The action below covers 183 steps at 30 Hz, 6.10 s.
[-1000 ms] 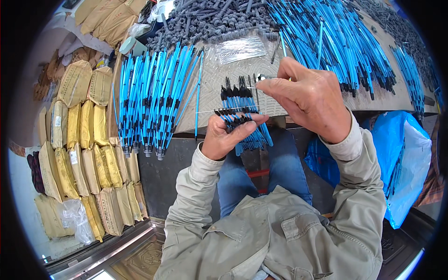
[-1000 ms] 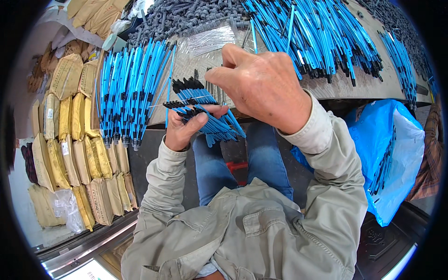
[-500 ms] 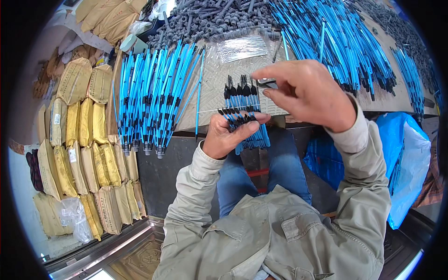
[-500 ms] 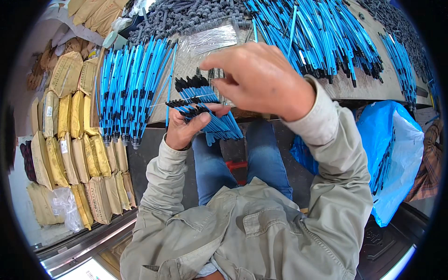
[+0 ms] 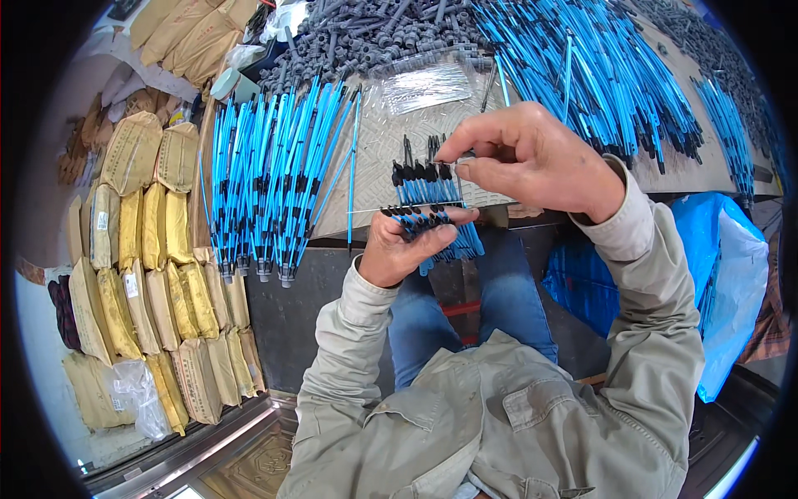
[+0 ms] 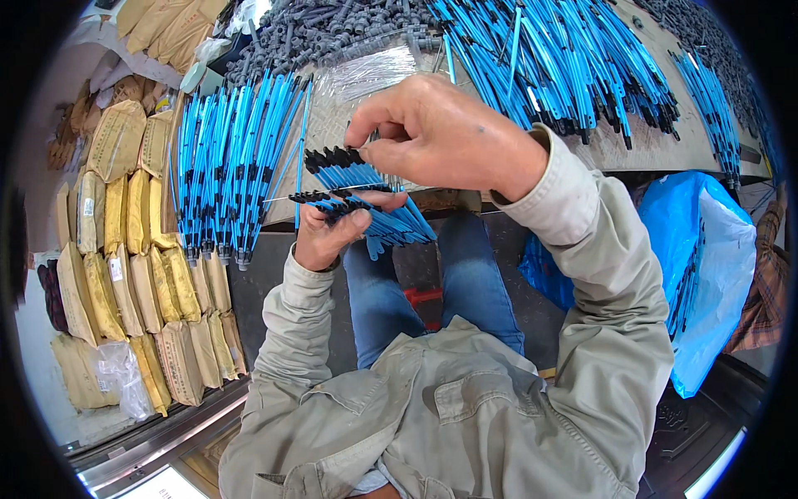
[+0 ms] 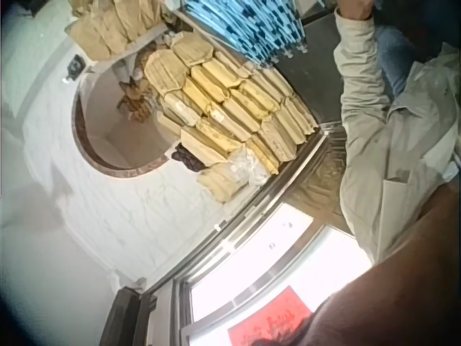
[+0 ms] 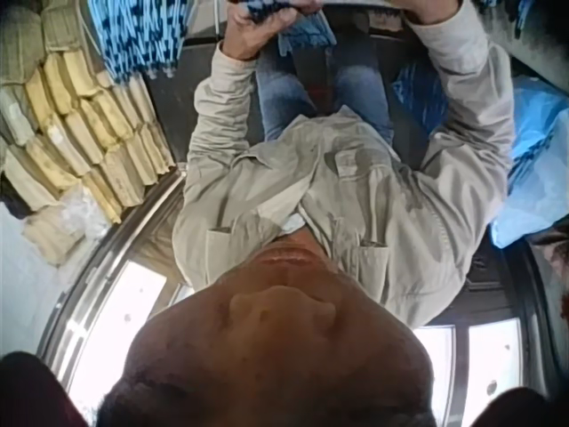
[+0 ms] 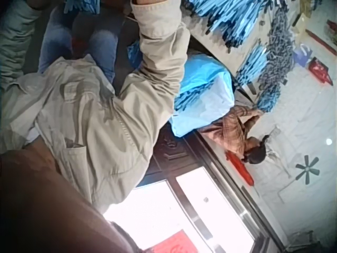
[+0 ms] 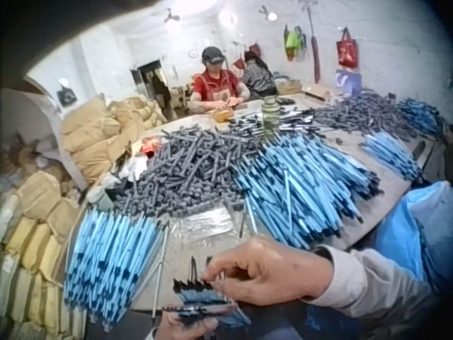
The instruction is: The person assembles small plastic component parts by inserting blue pins into a plastic frame, using pliers to secure the pins.
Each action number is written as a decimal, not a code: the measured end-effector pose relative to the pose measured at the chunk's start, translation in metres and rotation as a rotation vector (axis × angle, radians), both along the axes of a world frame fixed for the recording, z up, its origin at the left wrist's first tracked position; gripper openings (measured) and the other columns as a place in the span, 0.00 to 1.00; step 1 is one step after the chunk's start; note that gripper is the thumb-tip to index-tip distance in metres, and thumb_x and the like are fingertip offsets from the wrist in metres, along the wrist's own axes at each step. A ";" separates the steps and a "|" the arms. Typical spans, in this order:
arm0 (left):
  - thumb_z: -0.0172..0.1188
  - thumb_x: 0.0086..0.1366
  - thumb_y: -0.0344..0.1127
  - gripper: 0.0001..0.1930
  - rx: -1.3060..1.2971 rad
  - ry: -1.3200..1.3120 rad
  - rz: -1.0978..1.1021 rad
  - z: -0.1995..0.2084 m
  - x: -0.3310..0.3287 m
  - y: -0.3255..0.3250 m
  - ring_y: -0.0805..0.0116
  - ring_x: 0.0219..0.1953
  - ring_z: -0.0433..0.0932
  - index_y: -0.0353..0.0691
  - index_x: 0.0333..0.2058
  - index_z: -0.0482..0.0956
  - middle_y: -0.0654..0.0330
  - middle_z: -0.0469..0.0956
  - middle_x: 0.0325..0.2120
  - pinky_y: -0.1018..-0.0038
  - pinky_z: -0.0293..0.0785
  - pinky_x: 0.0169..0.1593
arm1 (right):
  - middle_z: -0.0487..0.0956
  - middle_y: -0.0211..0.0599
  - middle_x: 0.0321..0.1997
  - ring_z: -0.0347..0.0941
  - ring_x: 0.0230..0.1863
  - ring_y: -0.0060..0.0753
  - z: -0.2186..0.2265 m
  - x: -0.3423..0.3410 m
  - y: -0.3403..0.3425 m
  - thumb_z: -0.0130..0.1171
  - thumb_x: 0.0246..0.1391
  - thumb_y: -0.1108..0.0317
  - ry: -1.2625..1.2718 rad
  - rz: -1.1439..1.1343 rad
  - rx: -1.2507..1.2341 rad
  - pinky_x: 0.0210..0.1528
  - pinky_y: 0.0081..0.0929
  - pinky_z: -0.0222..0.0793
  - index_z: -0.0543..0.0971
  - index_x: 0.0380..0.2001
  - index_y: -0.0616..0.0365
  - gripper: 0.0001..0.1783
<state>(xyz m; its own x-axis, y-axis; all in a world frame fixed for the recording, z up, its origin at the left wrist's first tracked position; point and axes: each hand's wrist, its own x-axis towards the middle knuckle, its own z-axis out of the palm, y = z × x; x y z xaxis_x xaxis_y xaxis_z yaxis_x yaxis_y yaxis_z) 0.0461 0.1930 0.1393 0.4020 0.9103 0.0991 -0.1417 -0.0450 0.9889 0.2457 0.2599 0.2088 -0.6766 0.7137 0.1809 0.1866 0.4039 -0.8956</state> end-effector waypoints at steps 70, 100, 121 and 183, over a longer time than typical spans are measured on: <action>0.60 0.54 0.19 0.17 -0.042 -0.183 -0.021 -0.016 -0.006 -0.005 0.57 0.45 0.75 0.36 0.43 0.73 0.56 0.76 0.39 0.66 0.73 0.48 | 0.74 0.36 0.20 0.68 0.16 0.22 -0.006 -0.017 -0.002 0.57 0.47 0.75 0.012 0.052 0.235 0.18 0.19 0.58 0.76 0.35 0.65 0.10; 0.63 0.53 0.26 0.15 -0.096 -0.072 -0.094 -0.006 -0.013 -0.003 0.70 0.41 0.76 0.33 0.42 0.76 0.54 0.80 0.35 0.73 0.71 0.47 | 0.67 0.26 0.17 0.61 0.18 0.11 0.001 -0.024 -0.004 0.57 0.48 0.73 0.024 0.143 -0.019 0.17 0.16 0.52 0.75 0.37 0.58 0.10; 0.64 0.51 0.27 0.11 0.241 0.151 -0.014 -0.001 -0.008 -0.005 0.67 0.36 0.79 0.37 0.36 0.81 0.56 0.80 0.31 0.74 0.73 0.43 | 0.66 0.31 0.16 0.62 0.16 0.18 0.011 -0.028 -0.009 0.56 0.46 0.74 -0.094 0.090 0.063 0.17 0.21 0.54 0.74 0.35 0.60 0.10; 0.65 0.49 0.26 0.16 0.172 0.139 -0.129 -0.010 -0.014 0.002 0.70 0.41 0.77 0.35 0.40 0.79 0.59 0.79 0.38 0.75 0.71 0.48 | 0.72 0.33 0.21 0.66 0.16 0.21 0.013 0.018 -0.012 0.61 0.46 0.71 -0.123 0.061 0.276 0.18 0.22 0.57 0.77 0.25 0.64 0.06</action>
